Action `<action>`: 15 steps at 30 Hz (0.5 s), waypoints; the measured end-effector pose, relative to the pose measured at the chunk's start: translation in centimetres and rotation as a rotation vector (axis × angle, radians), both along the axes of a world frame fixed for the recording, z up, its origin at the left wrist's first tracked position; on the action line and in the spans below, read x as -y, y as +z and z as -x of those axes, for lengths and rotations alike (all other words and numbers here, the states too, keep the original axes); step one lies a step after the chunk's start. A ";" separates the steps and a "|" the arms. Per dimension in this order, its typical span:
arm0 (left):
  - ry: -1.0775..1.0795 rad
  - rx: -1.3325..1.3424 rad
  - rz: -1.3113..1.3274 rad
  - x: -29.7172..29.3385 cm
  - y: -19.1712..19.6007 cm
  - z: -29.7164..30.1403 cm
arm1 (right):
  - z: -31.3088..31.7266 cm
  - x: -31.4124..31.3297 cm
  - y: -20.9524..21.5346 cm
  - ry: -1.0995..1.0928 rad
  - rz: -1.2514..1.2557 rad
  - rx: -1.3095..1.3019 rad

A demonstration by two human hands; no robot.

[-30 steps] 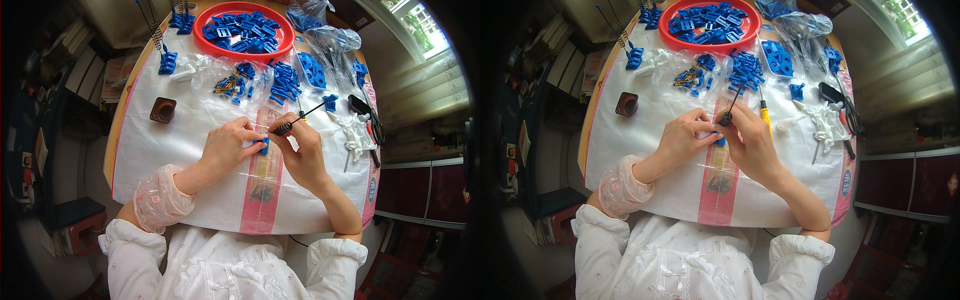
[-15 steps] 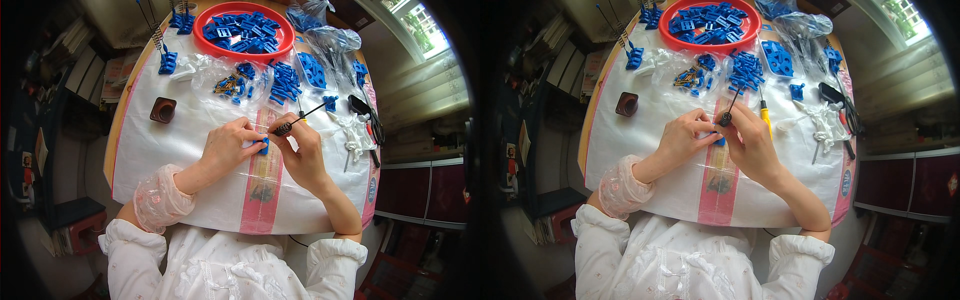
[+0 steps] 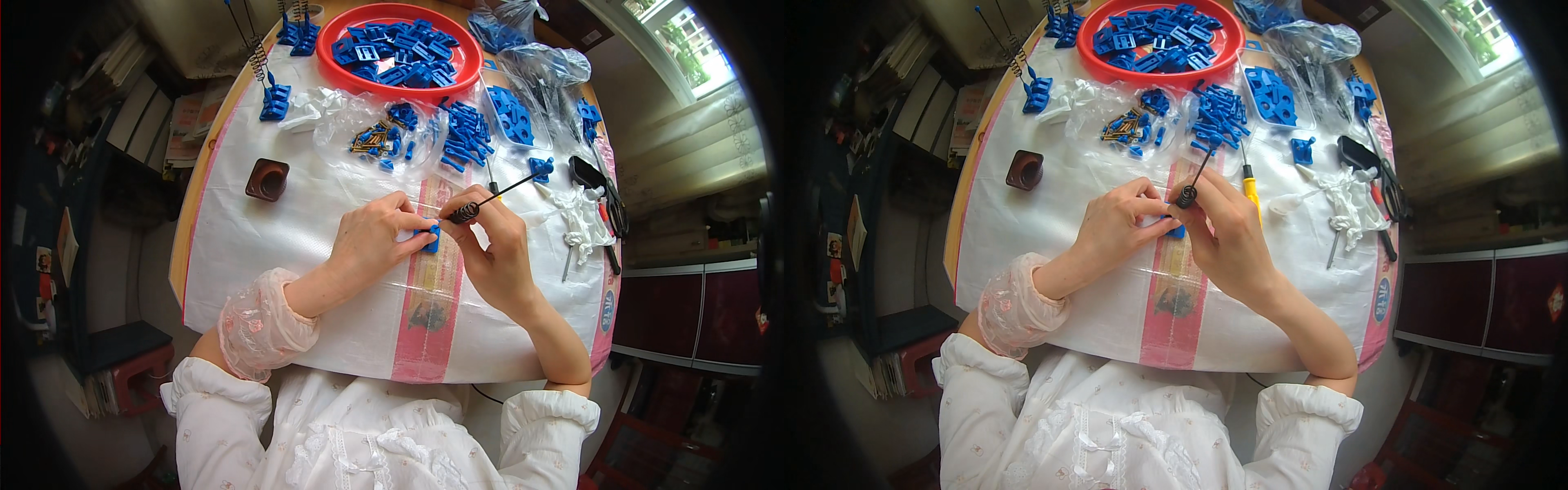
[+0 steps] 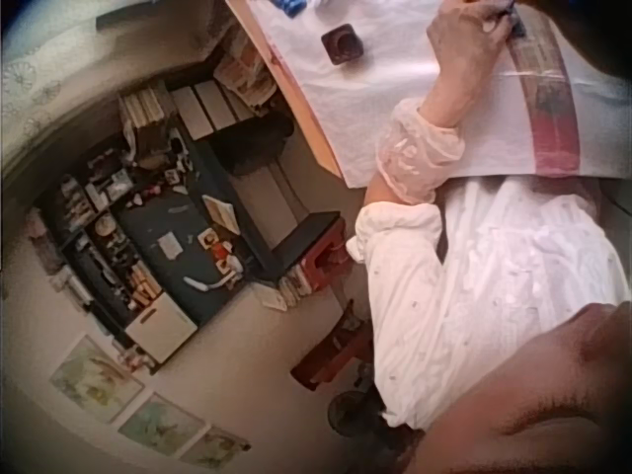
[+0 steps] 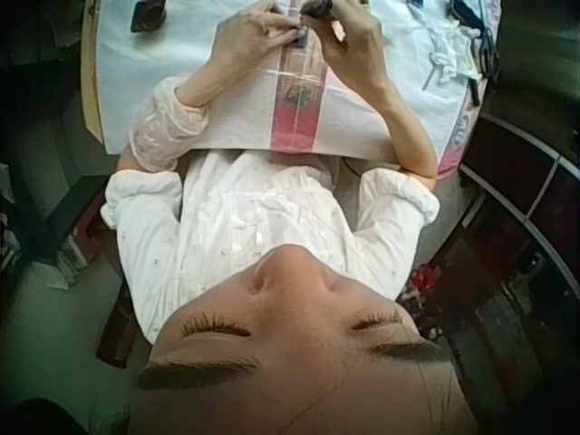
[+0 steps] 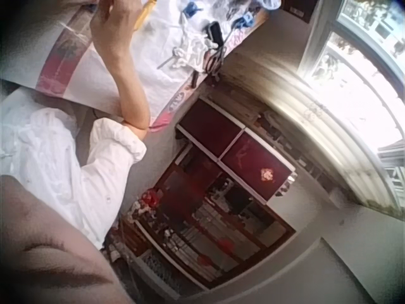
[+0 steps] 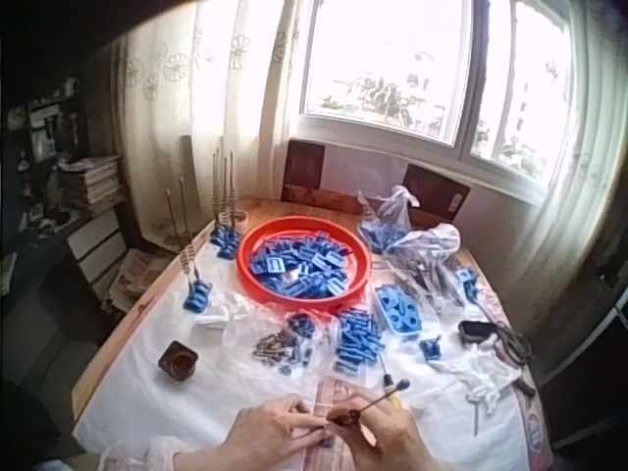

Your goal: The recorder is assembling small lighting fixture components by threading a metal spring onto a rod and inserting them into plastic housings.

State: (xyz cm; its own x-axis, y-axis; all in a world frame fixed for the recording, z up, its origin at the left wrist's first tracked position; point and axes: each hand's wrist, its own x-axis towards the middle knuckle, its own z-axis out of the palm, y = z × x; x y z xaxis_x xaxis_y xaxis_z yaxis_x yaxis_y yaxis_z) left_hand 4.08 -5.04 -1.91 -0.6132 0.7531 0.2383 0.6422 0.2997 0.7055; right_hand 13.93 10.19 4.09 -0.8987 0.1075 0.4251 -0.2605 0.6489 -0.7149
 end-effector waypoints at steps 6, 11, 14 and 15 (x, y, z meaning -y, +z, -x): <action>0.006 -0.004 0.006 0.1 0.0 0.0 | 0.1 0.0 -0.3 0.001 -0.005 0.002; 0.005 0.002 0.002 0.0 -0.1 0.0 | 0.1 0.2 -0.4 -0.002 0.017 -0.028; 0.005 0.003 0.004 0.0 -0.1 0.0 | -0.1 0.1 0.0 -0.033 -0.021 0.041; 0.006 0.003 0.003 0.0 -0.1 0.0 | -0.1 0.1 0.1 -0.038 -0.016 0.035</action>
